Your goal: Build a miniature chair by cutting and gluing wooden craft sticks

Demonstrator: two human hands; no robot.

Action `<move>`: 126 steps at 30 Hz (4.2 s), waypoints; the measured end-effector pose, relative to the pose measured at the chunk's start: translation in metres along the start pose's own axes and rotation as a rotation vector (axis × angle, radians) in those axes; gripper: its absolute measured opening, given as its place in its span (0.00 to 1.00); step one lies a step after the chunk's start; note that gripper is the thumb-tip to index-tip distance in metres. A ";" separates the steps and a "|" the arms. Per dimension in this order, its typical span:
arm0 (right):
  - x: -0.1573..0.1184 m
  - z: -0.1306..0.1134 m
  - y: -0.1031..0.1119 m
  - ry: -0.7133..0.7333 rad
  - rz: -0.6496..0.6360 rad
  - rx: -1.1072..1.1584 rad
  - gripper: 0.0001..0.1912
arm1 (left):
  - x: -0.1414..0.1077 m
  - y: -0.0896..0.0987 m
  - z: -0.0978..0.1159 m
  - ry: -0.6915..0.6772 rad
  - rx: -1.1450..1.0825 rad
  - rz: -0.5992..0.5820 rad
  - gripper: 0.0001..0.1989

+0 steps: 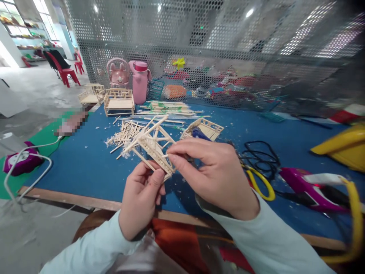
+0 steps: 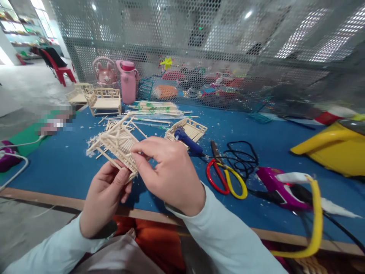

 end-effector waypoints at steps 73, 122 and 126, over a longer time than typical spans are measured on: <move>0.022 0.059 -0.005 -0.155 -0.257 0.621 0.16 | 0.110 0.001 0.124 -0.021 0.667 -0.180 0.17; -0.001 0.077 -0.011 -0.154 0.321 0.228 0.10 | 0.084 -0.005 0.063 -0.177 0.512 -0.347 0.43; -0.001 0.077 -0.013 -0.159 0.321 0.235 0.11 | 0.083 -0.006 0.065 -0.226 0.547 -0.367 0.45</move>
Point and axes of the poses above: each hand's wrist, its own x-axis towards the middle knuckle, its own y-axis out of the back of the hand, z = x × y, the point moved 4 cm from there along x, towards the middle knuckle, and after that the axes turned 3 degrees about -z, right-handed, at the moved point
